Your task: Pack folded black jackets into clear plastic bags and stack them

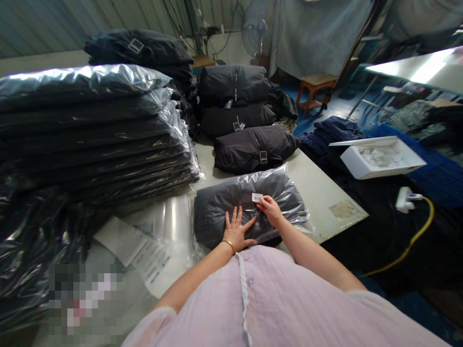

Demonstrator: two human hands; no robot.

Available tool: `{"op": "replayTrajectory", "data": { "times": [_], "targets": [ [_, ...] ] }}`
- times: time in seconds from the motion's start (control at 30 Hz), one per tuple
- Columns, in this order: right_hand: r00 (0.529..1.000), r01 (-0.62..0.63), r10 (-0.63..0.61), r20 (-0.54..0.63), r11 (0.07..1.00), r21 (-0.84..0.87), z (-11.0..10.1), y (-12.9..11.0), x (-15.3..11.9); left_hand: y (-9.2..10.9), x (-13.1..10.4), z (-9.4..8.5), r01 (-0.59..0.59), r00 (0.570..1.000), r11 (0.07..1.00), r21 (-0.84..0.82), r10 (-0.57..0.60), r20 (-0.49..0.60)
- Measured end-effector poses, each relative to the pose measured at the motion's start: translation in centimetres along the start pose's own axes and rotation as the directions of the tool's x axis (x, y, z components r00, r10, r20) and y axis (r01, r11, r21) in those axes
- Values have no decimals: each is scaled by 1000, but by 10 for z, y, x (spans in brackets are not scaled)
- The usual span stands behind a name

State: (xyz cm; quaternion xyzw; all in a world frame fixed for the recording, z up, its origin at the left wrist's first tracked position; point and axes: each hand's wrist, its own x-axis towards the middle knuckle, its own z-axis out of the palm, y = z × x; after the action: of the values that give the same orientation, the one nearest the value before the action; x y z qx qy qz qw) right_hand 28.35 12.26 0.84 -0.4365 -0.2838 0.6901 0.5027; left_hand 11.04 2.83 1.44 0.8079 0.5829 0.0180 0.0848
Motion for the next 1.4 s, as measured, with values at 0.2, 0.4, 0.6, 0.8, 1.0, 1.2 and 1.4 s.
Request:
{"op": "replayTrajectory", "data": {
  "times": [0.2, 0.4, 0.6, 0.8, 1.0, 1.2, 1.4],
  "targets": [
    [990, 141, -130, 55, 947, -287, 1, -3, -10, 0, -2, -1, -17, 1000, 1000, 0, 17, -15],
    [974, 226, -172, 146, 737, -637, 10, 2, -13, -1, -2, 3, -18, 1000, 1000, 9, 18, -21],
    [986, 143, -161, 51, 634, -760, 19, 10, -13, -1, -3, 5, -14, 999, 1000, -16, 14, -29],
    [987, 88, -162, -1, 540, -837, 21, 7, -17, -2, -3, 3, -25, 1000, 999, -45, 25, -5],
    [985, 62, -172, -17, 443, -895, 25, 5, -19, -1, -3, 3, -7, 1000, 1000, -12, 7, -11],
    [982, 58, -188, -13, 365, -929, 27, 6, -19, 0, -5, 3, -17, 1000, 1000, -21, 17, -21],
    [982, 39, -188, -22, 316, -948, 29, 6, -20, 0, -4, 6, -25, 1000, 1000, -5, 25, -18]
  ]
}}
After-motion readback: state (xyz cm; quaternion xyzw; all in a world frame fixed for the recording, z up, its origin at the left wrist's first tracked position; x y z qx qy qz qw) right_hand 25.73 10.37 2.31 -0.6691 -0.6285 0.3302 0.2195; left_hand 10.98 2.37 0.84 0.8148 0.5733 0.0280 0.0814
